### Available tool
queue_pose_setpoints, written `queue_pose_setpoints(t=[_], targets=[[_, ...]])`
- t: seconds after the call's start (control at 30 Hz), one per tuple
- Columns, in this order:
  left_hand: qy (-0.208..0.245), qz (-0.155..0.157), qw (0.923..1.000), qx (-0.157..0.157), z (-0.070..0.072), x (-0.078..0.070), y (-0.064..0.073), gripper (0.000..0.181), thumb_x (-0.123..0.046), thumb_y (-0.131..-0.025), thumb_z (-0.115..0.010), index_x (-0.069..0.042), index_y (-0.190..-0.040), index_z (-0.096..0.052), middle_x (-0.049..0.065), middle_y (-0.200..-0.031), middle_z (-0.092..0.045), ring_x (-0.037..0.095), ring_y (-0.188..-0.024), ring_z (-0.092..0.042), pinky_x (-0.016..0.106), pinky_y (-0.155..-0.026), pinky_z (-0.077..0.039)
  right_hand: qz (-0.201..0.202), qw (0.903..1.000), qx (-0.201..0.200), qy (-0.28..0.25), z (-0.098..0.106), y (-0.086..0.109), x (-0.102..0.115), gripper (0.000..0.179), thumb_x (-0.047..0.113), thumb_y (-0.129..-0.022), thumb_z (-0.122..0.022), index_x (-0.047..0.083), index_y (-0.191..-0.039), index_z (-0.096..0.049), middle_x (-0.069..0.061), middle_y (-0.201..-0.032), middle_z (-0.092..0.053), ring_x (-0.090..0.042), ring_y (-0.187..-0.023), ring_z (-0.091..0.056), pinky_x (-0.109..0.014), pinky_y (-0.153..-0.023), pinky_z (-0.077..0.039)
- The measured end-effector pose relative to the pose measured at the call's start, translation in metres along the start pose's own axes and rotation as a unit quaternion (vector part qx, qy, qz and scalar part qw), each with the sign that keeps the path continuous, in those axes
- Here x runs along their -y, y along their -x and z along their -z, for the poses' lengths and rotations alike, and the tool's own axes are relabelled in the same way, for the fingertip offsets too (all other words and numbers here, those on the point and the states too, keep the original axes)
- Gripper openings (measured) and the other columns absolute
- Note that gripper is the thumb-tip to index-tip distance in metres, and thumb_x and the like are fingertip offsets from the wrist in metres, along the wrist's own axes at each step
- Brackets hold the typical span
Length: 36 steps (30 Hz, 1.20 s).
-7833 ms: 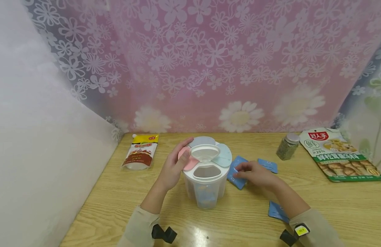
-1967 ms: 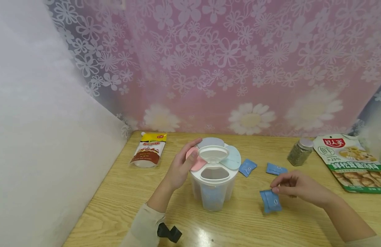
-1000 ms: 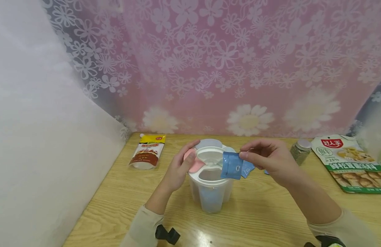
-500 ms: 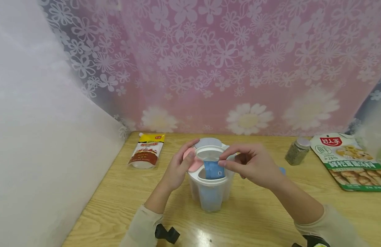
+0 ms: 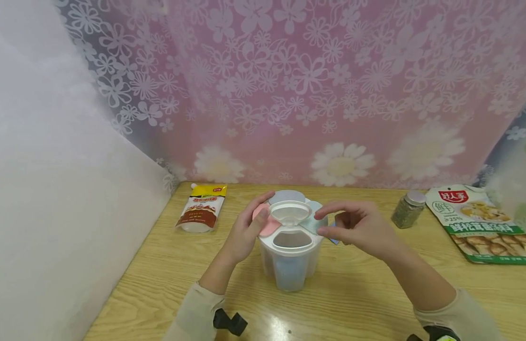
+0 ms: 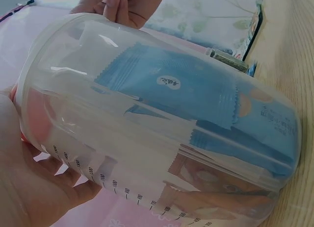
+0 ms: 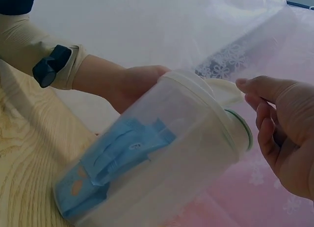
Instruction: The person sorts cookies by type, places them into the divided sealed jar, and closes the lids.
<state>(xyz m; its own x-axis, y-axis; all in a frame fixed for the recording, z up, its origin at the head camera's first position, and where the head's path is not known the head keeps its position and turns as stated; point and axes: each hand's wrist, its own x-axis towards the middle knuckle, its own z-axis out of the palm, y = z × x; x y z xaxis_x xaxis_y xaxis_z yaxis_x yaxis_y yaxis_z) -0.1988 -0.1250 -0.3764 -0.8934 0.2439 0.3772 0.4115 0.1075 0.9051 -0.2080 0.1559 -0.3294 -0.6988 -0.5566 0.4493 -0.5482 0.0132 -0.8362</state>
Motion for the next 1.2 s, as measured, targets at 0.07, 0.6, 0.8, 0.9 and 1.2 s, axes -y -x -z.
queue_pose_setpoints(t=[0.07,0.6,0.8,0.9,1.2], targets=[[0.0,0.001,1.0,0.0,0.0,0.0,0.0,0.055,-0.043,-0.105,-0.046,-0.013,-0.15,-0.044,0.014,-0.145,-0.054,0.028,-0.131,-0.052,0.049,-0.111,-0.041,-0.015,0.9998,-0.011,-0.005,0.006,0.002,-0.003,0.03,-0.008,-0.084,-0.073,0.006,-0.11,-0.072,0.004,-0.098,-0.072,-0.015,-0.05,-0.04,-0.032,-0.042,-0.035],[0.005,-0.009,0.9999,0.006,0.002,0.001,-0.001,0.052,-0.04,-0.106,-0.046,-0.013,-0.15,-0.044,0.013,-0.145,-0.053,0.026,-0.133,-0.05,0.047,-0.112,-0.04,-0.129,0.9855,-0.078,-0.079,0.046,0.011,-0.085,0.037,0.001,-0.094,-0.067,0.008,-0.13,-0.065,0.007,-0.12,-0.07,-0.025,-0.053,-0.031,-0.04,-0.054,-0.027],[0.002,-0.008,1.0,0.004,0.002,0.002,-0.001,0.051,-0.04,-0.106,-0.045,-0.014,-0.149,-0.045,0.012,-0.146,-0.052,0.025,-0.135,-0.048,0.047,-0.114,-0.038,-0.182,0.9812,-0.061,-0.021,0.051,0.017,-0.117,0.045,0.012,-0.094,-0.071,0.008,-0.137,-0.059,0.015,-0.125,-0.066,-0.022,-0.051,-0.035,-0.036,-0.05,-0.037],[0.003,-0.008,1.0,0.003,0.002,0.002,-0.001,0.052,-0.041,-0.105,-0.046,-0.013,-0.149,-0.045,0.013,-0.146,-0.053,0.027,-0.134,-0.048,0.049,-0.113,-0.038,-0.204,0.9775,-0.051,0.02,0.049,0.02,-0.129,0.052,0.021,-0.092,-0.074,0.01,-0.14,-0.057,0.007,-0.134,-0.063,-0.015,-0.048,-0.041,-0.035,-0.052,-0.044],[0.0,0.002,1.0,0.002,0.001,0.0,0.0,0.055,-0.044,-0.105,-0.046,-0.013,-0.15,-0.044,0.014,-0.145,-0.053,0.028,-0.133,-0.049,0.049,-0.113,-0.038,-0.256,0.9653,-0.021,0.049,0.038,0.03,-0.157,0.074,0.024,-0.087,-0.079,0.01,-0.15,-0.044,0.005,-0.057,-0.044,-0.007,-0.043,-0.032,-0.026,-0.044,-0.038]])
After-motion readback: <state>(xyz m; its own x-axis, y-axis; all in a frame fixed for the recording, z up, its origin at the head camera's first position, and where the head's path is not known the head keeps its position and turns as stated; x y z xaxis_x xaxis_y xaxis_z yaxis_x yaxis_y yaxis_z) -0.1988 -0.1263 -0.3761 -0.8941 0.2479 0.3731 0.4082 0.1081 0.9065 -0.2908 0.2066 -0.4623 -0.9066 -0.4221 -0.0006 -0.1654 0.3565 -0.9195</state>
